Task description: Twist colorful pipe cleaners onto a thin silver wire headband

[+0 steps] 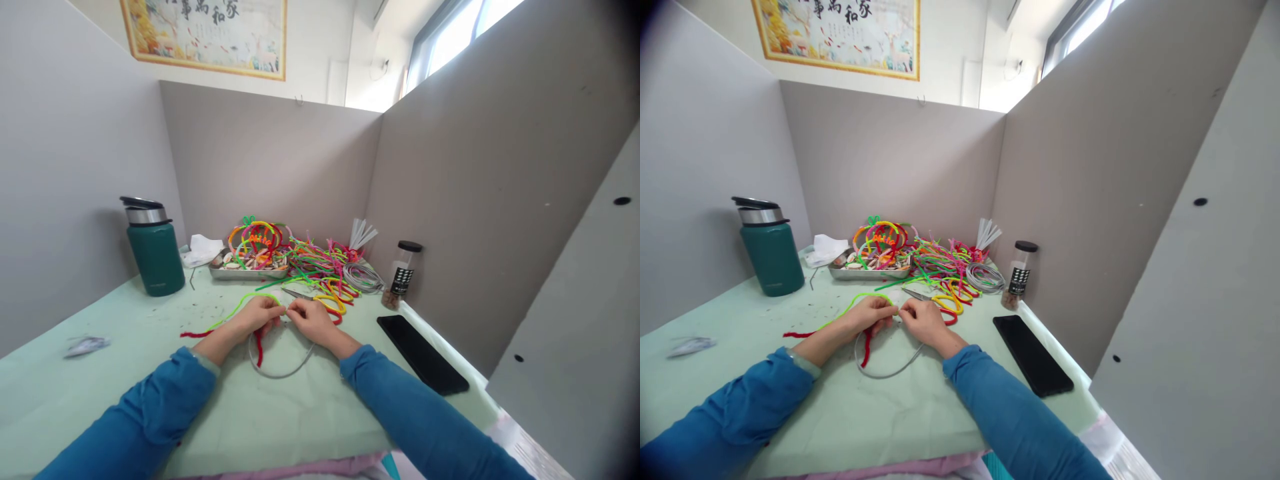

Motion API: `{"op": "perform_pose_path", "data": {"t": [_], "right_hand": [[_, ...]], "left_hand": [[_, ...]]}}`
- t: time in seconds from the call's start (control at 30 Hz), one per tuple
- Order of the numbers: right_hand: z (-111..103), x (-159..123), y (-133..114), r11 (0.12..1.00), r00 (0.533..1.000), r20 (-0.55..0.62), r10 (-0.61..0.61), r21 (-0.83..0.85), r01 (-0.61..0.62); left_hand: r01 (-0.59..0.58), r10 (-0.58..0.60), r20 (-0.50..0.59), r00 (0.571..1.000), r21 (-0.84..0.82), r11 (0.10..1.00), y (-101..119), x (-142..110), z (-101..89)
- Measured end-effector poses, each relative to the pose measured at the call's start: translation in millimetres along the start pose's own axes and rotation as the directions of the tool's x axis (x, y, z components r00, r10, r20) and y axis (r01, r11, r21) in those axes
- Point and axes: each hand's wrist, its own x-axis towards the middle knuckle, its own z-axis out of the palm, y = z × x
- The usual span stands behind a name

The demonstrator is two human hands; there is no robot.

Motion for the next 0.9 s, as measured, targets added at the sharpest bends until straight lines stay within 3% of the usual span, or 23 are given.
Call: {"op": "perform_pose_path", "data": {"t": [0.17, 0.5, 0.9], "right_hand": [[-0.1, 0.5, -0.5, 1.000, 1.000, 0.001, 0.003, 0.002, -0.003], [0.4, 0.1, 0.2, 1.000, 1.000, 0.024, -0.012, -0.003, 0.012], [2.1, 5.1, 5.7, 0.996, 0.994, -0.067, 0.090, 0.029, -0.088]], "left_hand": [[0.004, -0.004, -0.003, 1.000, 0.048, 0.999, -2.6, 0.2, -1.3], [0.016, -0.015, 0.058, 0.998, -0.016, 1.000, -4.7, 1.0, -3.5], [-0.059, 0.085, -0.143, 0.986, 0.178, 0.982, -9.1, 8.3, -4.2]]}}
